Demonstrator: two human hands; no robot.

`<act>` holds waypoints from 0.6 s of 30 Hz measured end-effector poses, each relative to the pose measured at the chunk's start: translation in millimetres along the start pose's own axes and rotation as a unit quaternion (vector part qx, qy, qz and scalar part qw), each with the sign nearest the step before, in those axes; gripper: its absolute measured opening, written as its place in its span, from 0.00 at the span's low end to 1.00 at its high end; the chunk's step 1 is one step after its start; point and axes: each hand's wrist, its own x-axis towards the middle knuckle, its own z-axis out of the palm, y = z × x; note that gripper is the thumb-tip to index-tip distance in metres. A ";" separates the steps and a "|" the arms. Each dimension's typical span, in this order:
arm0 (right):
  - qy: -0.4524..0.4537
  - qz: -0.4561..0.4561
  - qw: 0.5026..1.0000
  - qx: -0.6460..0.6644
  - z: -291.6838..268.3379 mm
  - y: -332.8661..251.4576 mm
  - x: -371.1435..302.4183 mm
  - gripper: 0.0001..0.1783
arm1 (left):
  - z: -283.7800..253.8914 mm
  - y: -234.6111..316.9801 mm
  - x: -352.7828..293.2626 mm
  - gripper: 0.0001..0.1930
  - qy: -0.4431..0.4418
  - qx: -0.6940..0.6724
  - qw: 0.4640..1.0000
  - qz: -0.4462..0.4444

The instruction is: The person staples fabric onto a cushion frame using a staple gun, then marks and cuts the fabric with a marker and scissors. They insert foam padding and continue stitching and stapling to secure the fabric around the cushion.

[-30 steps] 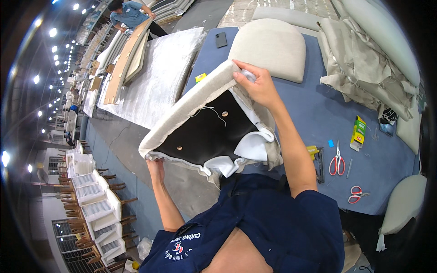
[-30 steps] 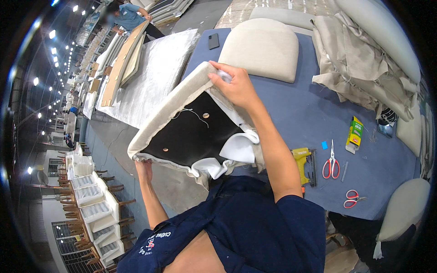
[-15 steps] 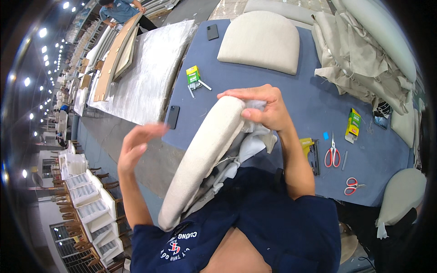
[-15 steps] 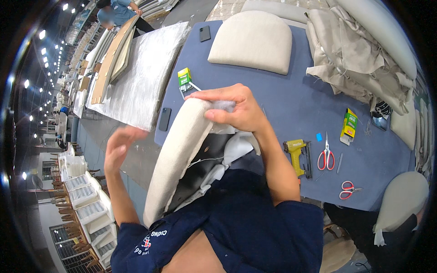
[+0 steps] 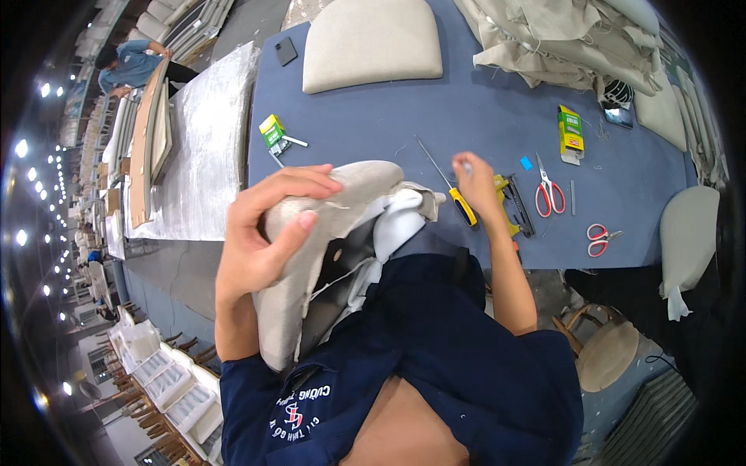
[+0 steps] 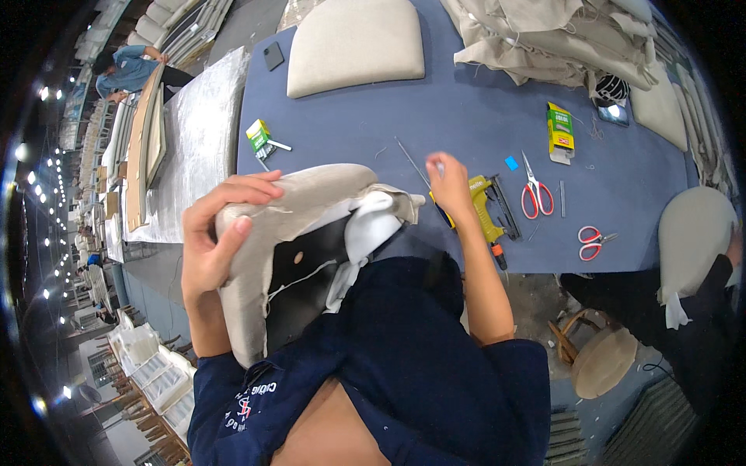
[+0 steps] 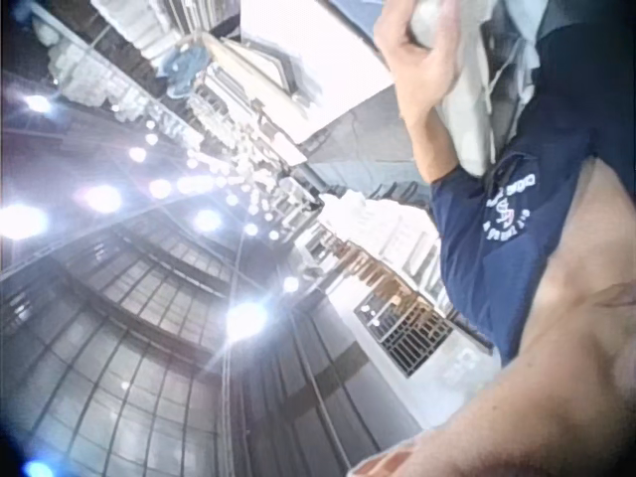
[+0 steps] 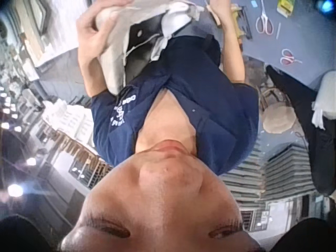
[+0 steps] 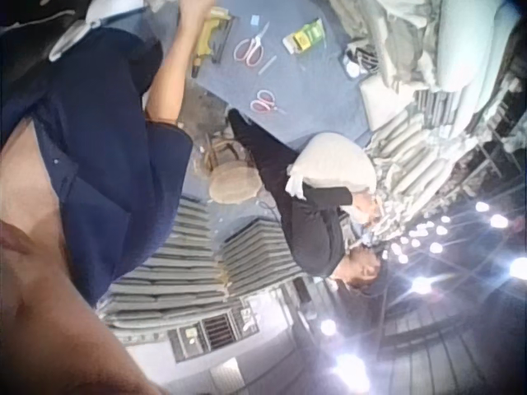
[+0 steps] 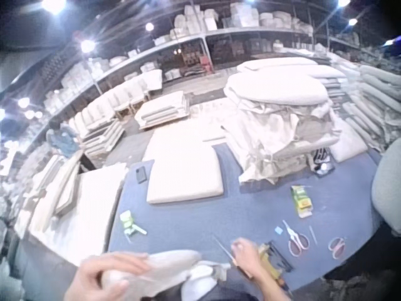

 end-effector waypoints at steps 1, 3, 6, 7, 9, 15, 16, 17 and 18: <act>-0.059 0.023 0.990 -0.126 7.7 18.6 -13.6 0.14 | -4.1 -3.3 -1.7 0.13 0.009 0.013 1.000 -0.004; -0.156 0.054 0.945 -0.284 25.4 27.4 -36.1 0.17 | -9.6 -7.7 -8.7 0.12 0.039 0.041 0.998 -0.022; -0.200 0.104 0.911 -0.345 51.2 36.0 -49.6 0.25 | -23.8 -8.8 -7.5 0.10 0.077 0.068 0.993 -0.053; -0.201 0.122 0.912 -0.337 53.5 44.7 -47.6 0.27 | -31.1 -16.1 -4.3 0.12 0.065 0.043 0.996 -0.044; -0.234 0.129 0.911 -0.314 51.3 53.3 -39.6 0.26 | -40.7 -31.4 -0.8 0.19 0.055 -0.007 0.998 -0.016; -0.114 0.078 0.951 0.277 1.8 -124.8 -2.1 0.14 | -44.6 -54.1 -23.7 0.28 0.104 -0.096 0.988 -0.055; -0.051 -0.001 0.951 0.305 -11.0 -157.9 -3.8 0.15 | -46.6 -55.8 -21.6 0.28 0.105 -0.102 0.987 -0.060; 0.018 -0.082 0.939 0.335 -18.3 -179.9 -4.2 0.16 | -48.1 -56.6 -17.3 0.28 0.104 -0.103 0.987 -0.071; 0.049 -0.150 0.920 0.359 -22.8 -193.4 -5.1 0.17 | -50.3 -56.3 -13.5 0.28 0.105 -0.101 0.986 -0.081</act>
